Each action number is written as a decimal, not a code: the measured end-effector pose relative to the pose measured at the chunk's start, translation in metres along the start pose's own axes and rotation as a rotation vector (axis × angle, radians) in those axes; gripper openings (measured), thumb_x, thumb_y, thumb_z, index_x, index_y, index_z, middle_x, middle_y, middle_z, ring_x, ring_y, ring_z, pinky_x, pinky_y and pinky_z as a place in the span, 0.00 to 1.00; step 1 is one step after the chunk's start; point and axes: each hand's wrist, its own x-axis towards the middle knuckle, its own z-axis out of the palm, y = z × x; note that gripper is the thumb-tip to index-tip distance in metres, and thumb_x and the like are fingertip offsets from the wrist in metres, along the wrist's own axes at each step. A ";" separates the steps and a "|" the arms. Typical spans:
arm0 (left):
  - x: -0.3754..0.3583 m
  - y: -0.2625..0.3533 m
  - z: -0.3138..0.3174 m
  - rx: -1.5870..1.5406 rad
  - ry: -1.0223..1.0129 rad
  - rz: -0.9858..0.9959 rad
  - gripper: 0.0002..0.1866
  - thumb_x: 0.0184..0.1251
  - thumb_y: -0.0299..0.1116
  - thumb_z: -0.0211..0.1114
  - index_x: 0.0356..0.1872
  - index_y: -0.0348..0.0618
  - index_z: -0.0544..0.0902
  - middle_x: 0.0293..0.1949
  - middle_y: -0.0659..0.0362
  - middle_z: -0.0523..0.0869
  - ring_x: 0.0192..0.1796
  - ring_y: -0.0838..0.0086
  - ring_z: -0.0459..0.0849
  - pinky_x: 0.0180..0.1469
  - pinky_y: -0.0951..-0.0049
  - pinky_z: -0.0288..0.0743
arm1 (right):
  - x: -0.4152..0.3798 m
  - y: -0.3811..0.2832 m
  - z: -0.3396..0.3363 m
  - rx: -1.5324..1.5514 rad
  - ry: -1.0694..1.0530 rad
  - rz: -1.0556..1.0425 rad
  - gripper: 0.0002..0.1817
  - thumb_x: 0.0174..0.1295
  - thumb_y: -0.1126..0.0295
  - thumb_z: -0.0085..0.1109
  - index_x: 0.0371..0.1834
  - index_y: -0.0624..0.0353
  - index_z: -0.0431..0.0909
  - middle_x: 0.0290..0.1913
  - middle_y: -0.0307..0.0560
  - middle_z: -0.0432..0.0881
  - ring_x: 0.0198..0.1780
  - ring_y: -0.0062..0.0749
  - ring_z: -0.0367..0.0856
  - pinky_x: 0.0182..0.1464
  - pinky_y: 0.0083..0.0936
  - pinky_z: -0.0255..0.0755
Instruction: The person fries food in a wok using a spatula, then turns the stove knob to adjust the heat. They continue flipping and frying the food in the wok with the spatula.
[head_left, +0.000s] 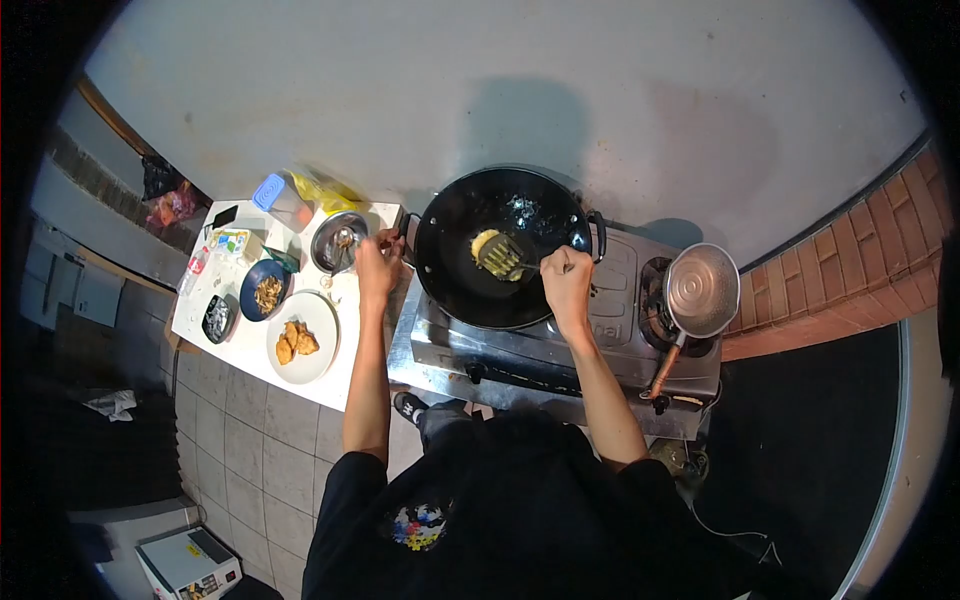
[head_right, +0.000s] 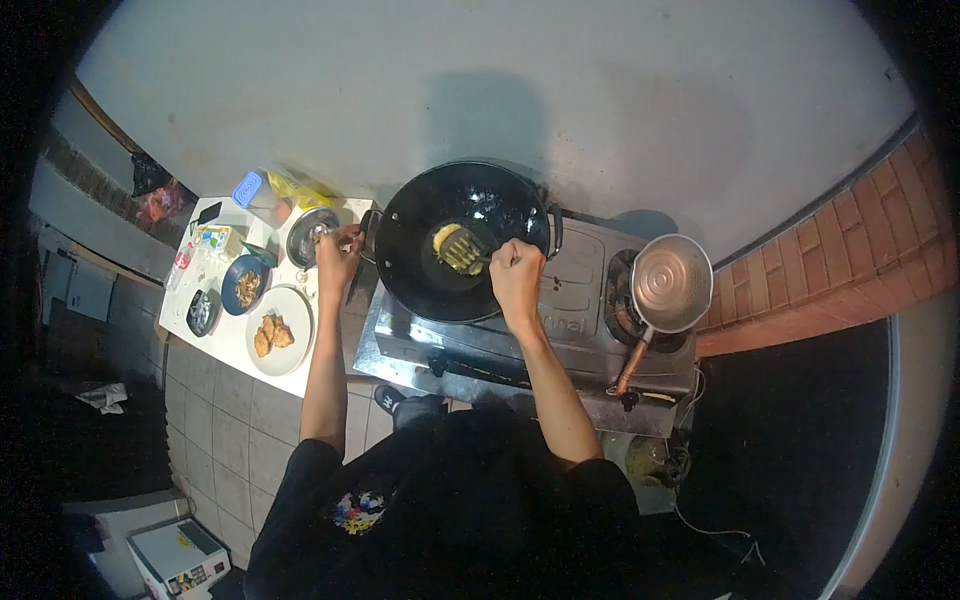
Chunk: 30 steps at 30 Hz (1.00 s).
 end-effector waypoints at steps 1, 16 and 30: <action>0.000 -0.001 0.001 -0.005 0.000 0.007 0.10 0.57 0.23 0.68 0.41 0.32 0.84 0.33 0.50 0.87 0.38 0.65 0.89 0.40 0.70 0.79 | 0.000 0.001 0.000 0.001 0.000 0.000 0.10 0.53 0.80 0.49 0.16 0.73 0.68 0.13 0.59 0.64 0.17 0.25 0.62 0.23 0.34 0.60; 0.000 0.000 0.000 -0.033 0.001 -0.005 0.12 0.57 0.26 0.68 0.43 0.34 0.85 0.35 0.47 0.87 0.40 0.60 0.88 0.42 0.67 0.78 | -0.008 -0.023 -0.010 0.180 -0.067 0.229 0.13 0.60 0.79 0.43 0.17 0.68 0.72 0.18 0.45 0.77 0.13 0.21 0.70 0.12 0.21 0.62; 0.000 0.002 0.002 -0.024 0.026 0.008 0.14 0.56 0.27 0.68 0.44 0.35 0.84 0.34 0.47 0.87 0.39 0.59 0.87 0.42 0.64 0.77 | 0.011 -0.005 0.015 0.122 -0.022 0.226 0.13 0.57 0.78 0.47 0.14 0.69 0.70 0.15 0.48 0.76 0.13 0.27 0.73 0.14 0.25 0.64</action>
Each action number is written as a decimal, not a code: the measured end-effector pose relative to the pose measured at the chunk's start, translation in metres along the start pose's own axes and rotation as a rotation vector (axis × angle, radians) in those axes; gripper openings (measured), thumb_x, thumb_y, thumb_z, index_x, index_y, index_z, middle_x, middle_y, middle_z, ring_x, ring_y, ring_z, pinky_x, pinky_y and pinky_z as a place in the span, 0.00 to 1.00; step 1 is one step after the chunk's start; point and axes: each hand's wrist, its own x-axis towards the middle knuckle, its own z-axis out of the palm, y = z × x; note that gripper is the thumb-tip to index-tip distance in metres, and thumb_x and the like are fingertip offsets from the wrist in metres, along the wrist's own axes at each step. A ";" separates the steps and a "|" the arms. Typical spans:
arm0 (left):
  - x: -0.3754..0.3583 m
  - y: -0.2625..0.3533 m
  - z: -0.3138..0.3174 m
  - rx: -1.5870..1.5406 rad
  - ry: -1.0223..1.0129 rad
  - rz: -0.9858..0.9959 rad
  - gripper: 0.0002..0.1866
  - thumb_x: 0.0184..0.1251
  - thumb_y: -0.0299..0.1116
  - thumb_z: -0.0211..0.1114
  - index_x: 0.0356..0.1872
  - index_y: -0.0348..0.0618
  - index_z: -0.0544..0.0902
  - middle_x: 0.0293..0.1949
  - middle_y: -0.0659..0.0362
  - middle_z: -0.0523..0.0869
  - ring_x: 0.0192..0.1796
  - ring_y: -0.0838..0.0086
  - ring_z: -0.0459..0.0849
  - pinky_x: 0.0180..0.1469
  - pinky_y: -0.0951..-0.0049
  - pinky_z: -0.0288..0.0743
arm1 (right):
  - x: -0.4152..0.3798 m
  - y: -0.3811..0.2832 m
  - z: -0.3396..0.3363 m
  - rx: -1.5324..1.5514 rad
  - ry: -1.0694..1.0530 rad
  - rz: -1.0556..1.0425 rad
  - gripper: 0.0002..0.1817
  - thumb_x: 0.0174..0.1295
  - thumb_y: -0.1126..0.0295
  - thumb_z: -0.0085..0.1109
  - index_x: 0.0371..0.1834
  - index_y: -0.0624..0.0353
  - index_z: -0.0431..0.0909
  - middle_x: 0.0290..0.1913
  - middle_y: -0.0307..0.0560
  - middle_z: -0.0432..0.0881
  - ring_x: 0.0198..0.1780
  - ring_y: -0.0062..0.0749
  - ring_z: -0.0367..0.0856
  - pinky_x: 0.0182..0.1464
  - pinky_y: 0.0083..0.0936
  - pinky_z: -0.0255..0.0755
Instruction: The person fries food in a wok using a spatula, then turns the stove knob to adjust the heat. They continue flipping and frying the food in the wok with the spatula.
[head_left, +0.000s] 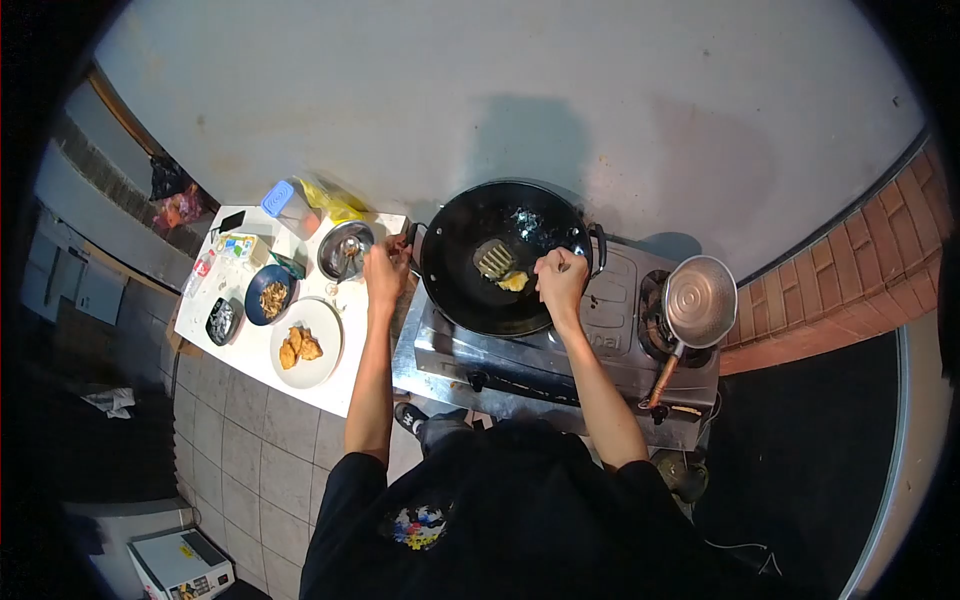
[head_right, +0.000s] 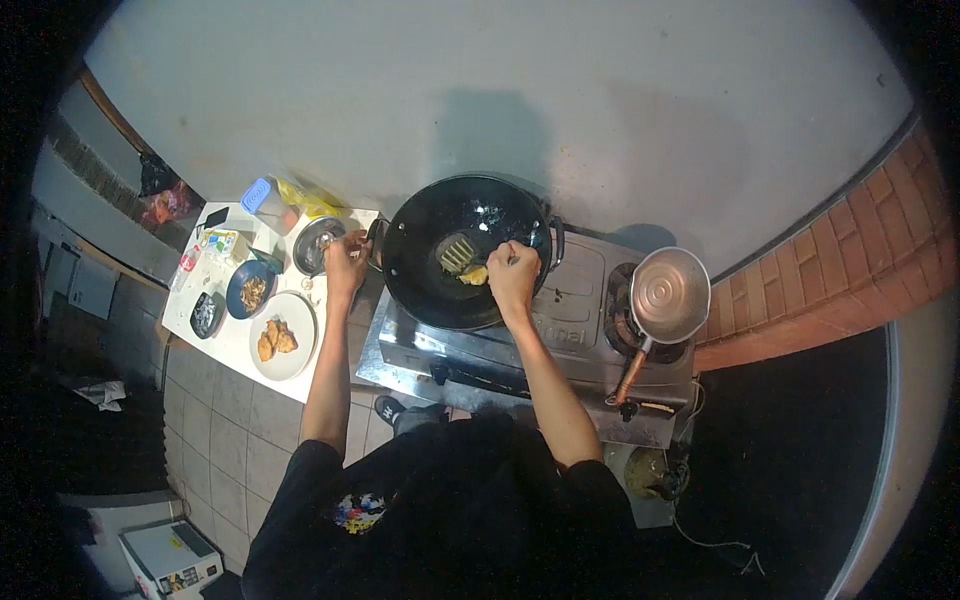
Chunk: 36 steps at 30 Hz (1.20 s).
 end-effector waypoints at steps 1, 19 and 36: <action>0.000 0.001 -0.001 0.023 -0.003 -0.011 0.13 0.56 0.27 0.68 0.44 0.35 0.84 0.34 0.47 0.87 0.39 0.59 0.87 0.42 0.64 0.77 | 0.005 0.010 0.002 -0.060 0.026 -0.093 0.13 0.56 0.78 0.48 0.15 0.70 0.70 0.14 0.52 0.74 0.14 0.27 0.72 0.17 0.28 0.64; -0.003 0.001 0.000 0.026 0.008 -0.025 0.11 0.57 0.26 0.68 0.41 0.35 0.85 0.34 0.48 0.87 0.39 0.63 0.89 0.42 0.68 0.78 | 0.004 0.013 0.003 -0.216 0.051 -0.283 0.11 0.53 0.77 0.48 0.16 0.73 0.68 0.14 0.63 0.68 0.15 0.33 0.69 0.24 0.37 0.60; -0.004 -0.001 0.002 0.062 0.032 -0.010 0.12 0.56 0.30 0.69 0.41 0.36 0.86 0.35 0.44 0.86 0.39 0.55 0.86 0.43 0.62 0.76 | 0.007 -0.065 -0.044 -0.222 -0.112 -0.019 0.14 0.56 0.73 0.48 0.14 0.68 0.72 0.11 0.49 0.72 0.11 0.33 0.73 0.14 0.31 0.66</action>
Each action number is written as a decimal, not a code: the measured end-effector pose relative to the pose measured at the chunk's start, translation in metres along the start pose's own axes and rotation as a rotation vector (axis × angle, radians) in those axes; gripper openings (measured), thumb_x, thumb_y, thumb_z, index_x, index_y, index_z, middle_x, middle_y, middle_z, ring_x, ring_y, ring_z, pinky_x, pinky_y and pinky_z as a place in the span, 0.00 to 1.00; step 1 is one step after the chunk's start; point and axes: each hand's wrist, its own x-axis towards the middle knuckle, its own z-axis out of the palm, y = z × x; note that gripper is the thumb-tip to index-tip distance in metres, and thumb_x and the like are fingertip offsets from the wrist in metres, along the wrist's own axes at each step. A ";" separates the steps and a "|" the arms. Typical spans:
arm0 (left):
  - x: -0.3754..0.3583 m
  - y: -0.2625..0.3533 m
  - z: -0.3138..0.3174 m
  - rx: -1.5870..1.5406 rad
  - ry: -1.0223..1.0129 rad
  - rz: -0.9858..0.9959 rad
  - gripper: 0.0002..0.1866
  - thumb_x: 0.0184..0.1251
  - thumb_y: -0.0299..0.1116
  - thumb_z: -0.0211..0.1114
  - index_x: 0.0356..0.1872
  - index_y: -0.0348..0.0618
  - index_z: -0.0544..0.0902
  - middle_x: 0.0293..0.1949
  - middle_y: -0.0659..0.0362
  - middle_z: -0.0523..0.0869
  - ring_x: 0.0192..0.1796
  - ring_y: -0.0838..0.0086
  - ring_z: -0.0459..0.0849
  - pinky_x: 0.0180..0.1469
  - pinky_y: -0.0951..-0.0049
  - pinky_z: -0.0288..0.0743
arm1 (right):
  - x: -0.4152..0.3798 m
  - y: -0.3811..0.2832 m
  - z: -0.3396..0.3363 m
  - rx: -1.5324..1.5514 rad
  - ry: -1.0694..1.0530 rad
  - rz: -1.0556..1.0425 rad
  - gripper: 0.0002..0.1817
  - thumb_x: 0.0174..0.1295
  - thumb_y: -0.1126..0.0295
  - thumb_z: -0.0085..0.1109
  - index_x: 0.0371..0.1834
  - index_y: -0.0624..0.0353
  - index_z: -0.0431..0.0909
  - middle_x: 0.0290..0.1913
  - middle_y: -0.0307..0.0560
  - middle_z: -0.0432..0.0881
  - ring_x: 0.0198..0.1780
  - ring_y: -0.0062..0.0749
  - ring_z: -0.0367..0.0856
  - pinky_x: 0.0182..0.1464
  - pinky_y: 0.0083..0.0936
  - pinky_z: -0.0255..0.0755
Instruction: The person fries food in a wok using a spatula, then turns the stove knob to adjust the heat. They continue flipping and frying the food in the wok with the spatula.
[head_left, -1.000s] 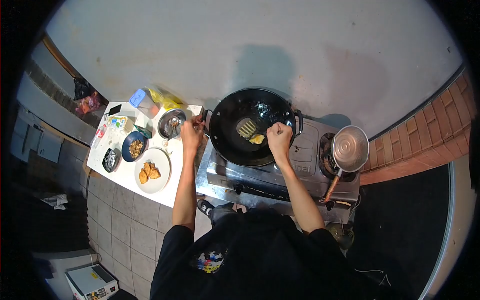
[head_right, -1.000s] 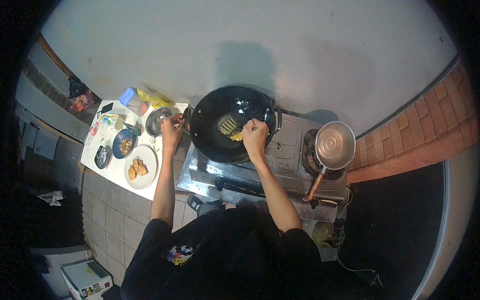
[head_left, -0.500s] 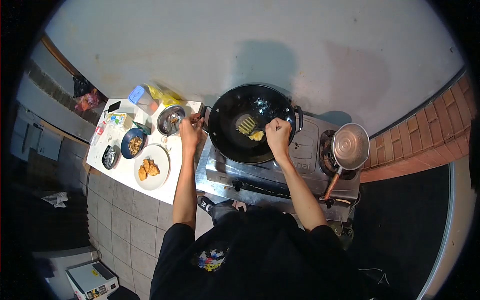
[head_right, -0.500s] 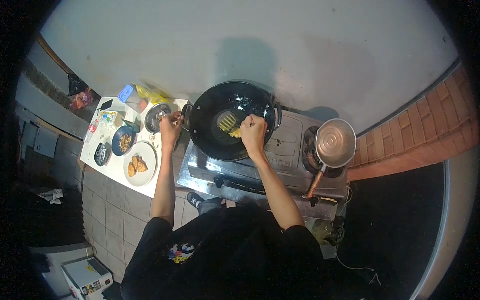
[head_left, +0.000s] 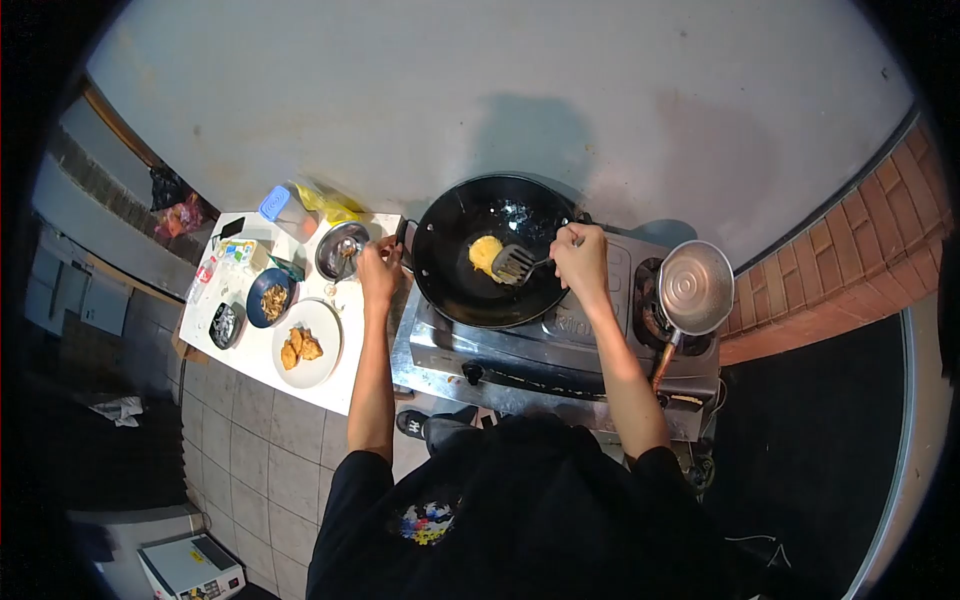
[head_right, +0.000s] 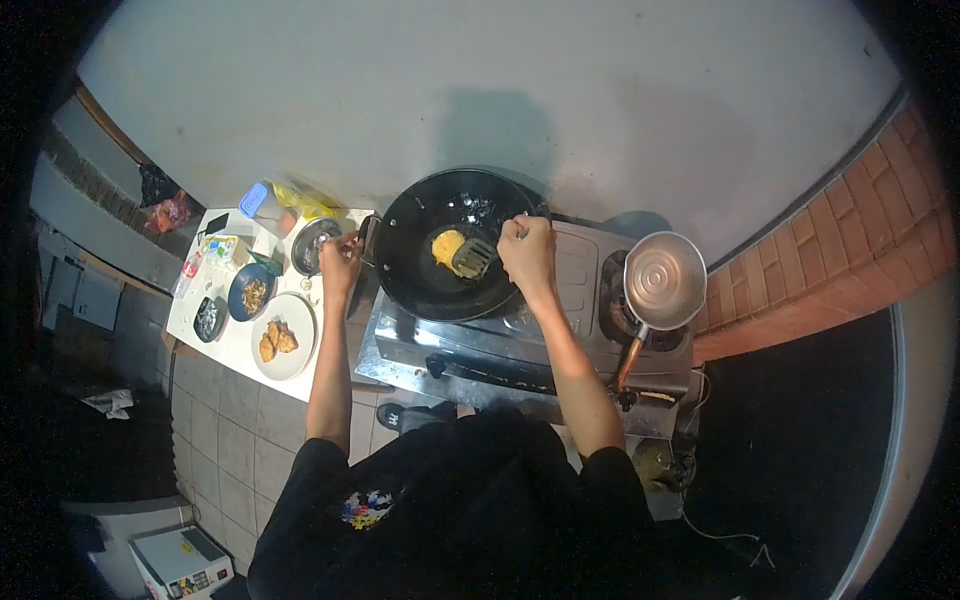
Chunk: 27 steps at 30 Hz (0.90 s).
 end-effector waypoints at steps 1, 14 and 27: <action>0.000 0.000 -0.001 0.019 -0.004 0.017 0.12 0.56 0.30 0.69 0.41 0.36 0.86 0.35 0.45 0.86 0.38 0.55 0.86 0.42 0.62 0.76 | 0.004 0.005 0.003 0.002 0.004 0.001 0.14 0.56 0.73 0.48 0.14 0.68 0.72 0.11 0.49 0.72 0.11 0.33 0.73 0.14 0.31 0.66; 0.001 -0.004 -0.002 -0.066 -0.023 0.031 0.13 0.56 0.27 0.69 0.42 0.35 0.85 0.34 0.44 0.87 0.38 0.57 0.88 0.41 0.64 0.77 | 0.015 -0.008 0.023 -0.331 0.074 -0.139 0.14 0.52 0.72 0.50 0.14 0.72 0.72 0.19 0.71 0.71 0.25 0.64 0.77 0.29 0.46 0.68; -0.001 0.007 -0.006 -0.032 -0.030 -0.031 0.10 0.55 0.23 0.68 0.39 0.34 0.86 0.35 0.50 0.88 0.38 0.63 0.89 0.42 0.69 0.78 | 0.018 0.003 0.021 -0.307 0.082 -0.144 0.14 0.52 0.73 0.49 0.14 0.73 0.71 0.19 0.70 0.69 0.23 0.64 0.76 0.28 0.46 0.66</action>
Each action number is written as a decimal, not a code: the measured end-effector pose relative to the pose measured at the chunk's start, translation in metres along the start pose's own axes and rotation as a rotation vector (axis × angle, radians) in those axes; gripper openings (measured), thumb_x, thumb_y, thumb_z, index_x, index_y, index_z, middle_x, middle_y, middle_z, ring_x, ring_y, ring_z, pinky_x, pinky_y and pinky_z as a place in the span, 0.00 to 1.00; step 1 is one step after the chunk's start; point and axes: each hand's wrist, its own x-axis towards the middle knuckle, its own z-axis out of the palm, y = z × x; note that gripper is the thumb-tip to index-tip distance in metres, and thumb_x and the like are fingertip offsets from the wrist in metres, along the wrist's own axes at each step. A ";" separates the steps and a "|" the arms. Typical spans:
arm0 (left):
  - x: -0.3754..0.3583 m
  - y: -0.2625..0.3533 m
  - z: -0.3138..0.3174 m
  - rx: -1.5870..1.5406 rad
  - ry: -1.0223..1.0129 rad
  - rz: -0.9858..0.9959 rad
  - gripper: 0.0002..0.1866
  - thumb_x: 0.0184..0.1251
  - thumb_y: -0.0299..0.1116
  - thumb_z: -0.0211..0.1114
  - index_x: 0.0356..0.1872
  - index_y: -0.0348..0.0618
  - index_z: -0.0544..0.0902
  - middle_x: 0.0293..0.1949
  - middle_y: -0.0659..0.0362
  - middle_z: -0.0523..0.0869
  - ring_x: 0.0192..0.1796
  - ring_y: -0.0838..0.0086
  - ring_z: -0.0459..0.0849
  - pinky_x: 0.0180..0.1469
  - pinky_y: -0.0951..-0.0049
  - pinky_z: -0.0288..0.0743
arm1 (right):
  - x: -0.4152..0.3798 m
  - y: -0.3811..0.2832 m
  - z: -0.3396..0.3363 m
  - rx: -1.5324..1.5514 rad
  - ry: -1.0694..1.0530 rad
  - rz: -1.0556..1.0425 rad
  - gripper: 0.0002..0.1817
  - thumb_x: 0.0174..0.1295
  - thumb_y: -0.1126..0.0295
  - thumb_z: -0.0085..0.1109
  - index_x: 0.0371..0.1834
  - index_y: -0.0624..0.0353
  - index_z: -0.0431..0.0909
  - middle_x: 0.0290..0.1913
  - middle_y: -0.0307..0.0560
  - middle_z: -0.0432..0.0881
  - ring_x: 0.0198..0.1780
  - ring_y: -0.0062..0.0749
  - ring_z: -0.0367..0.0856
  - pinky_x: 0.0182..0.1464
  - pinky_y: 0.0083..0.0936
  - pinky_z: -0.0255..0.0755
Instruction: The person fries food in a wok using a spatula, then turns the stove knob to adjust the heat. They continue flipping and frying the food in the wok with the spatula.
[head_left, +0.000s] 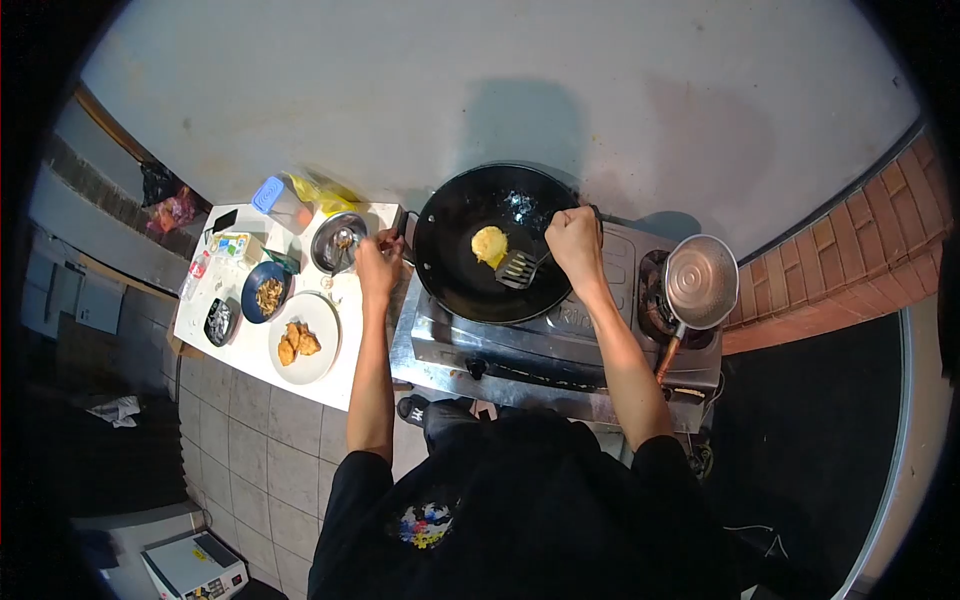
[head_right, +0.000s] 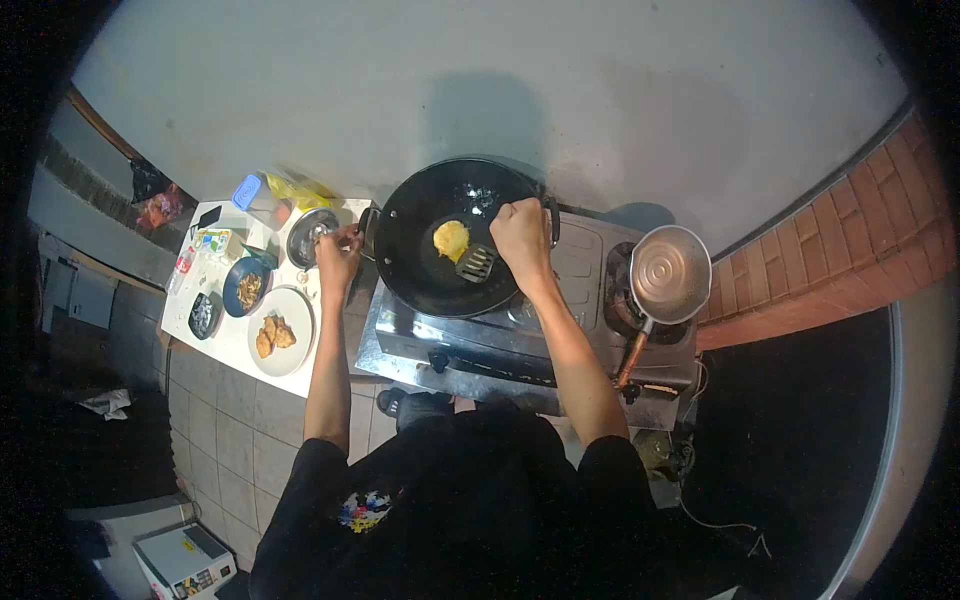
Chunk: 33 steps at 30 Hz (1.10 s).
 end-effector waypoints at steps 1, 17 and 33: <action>-0.001 0.000 0.000 -0.007 -0.002 0.012 0.10 0.55 0.24 0.69 0.39 0.34 0.86 0.35 0.50 0.88 0.37 0.64 0.89 0.42 0.69 0.78 | -0.002 0.000 -0.001 0.006 0.006 0.001 0.14 0.52 0.73 0.49 0.14 0.73 0.71 0.19 0.70 0.69 0.23 0.64 0.75 0.28 0.46 0.66; 0.002 -0.003 0.001 -0.081 -0.006 0.021 0.11 0.55 0.24 0.68 0.40 0.31 0.85 0.34 0.45 0.87 0.37 0.62 0.88 0.42 0.68 0.79 | -0.016 0.026 0.030 0.503 0.042 0.153 0.14 0.52 0.78 0.49 0.10 0.61 0.65 0.10 0.38 0.67 0.09 0.23 0.68 0.10 0.24 0.59; 0.000 0.000 0.000 -0.076 0.008 0.023 0.11 0.54 0.22 0.68 0.39 0.31 0.85 0.32 0.45 0.87 0.36 0.62 0.88 0.41 0.68 0.78 | -0.017 0.046 0.050 0.301 0.153 -0.050 0.11 0.51 0.79 0.49 0.15 0.73 0.64 0.13 0.60 0.59 0.16 0.29 0.57 0.23 0.36 0.56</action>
